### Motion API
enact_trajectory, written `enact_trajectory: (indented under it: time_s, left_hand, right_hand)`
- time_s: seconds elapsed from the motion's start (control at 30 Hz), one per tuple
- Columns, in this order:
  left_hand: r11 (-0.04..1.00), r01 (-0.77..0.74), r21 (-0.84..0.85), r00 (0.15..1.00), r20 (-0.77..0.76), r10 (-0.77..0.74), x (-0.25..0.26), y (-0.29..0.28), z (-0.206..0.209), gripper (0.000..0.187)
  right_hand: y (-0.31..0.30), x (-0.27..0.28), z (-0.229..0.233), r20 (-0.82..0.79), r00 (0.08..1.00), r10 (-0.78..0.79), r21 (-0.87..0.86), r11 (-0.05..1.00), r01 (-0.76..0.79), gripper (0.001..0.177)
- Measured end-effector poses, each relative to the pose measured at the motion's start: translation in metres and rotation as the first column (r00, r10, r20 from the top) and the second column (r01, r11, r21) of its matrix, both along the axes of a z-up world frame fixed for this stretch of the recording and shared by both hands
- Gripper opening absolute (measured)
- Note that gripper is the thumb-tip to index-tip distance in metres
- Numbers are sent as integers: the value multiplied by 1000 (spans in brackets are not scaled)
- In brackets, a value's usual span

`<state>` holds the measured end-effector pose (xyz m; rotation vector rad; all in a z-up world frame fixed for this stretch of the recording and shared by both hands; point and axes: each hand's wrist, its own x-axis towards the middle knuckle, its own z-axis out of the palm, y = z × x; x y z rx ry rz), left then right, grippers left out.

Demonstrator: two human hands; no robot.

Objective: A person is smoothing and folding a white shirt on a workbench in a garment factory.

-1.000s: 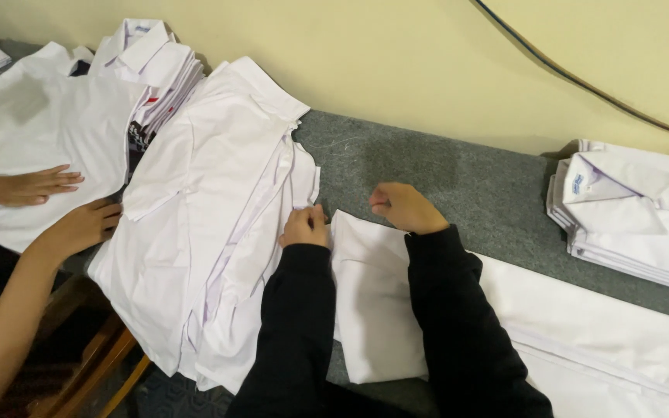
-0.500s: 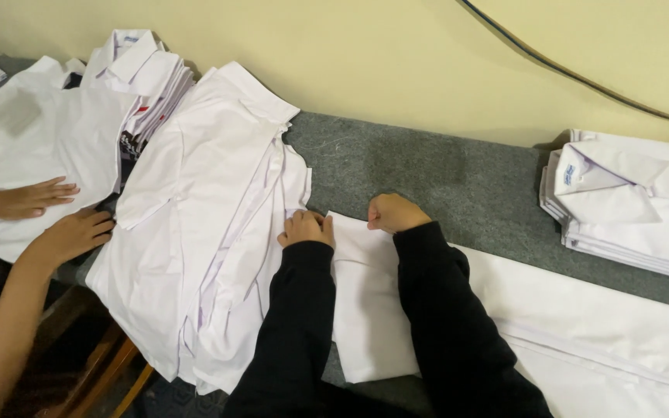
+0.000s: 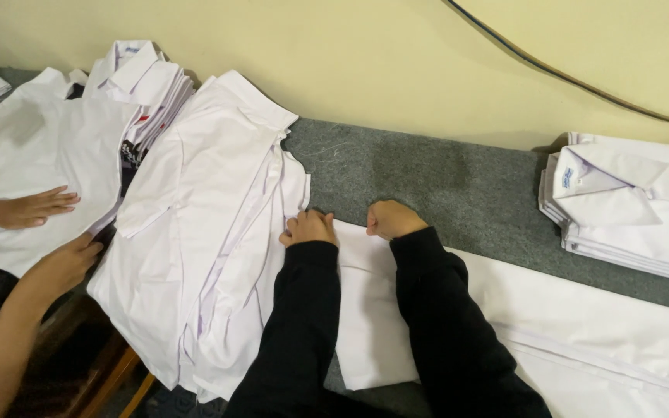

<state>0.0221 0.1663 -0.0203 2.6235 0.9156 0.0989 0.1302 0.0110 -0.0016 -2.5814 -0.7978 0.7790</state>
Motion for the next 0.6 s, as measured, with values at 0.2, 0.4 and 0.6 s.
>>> enact_trajectory:
  time_s: [0.2, 0.4, 0.6]
  left_hand:
    - [998, -16, 57, 999, 52, 13, 9, -4, -25, 35]
    - [986, 9, -168, 987, 158, 18, 9, 35, -37, 29]
    - [996, -67, -57, 969, 234, 79, -80, 26, -30, 46]
  right_hand:
    - [-3, -11, 22, -12, 1000, 6, -8, 1000, -6, 32]
    - [-4, -12, 24, -1, 1000, 2, 8, 1000, -2, 28]
    - [-4, -7, 14, 23, 1000, -1, 40, 999, 0, 28]
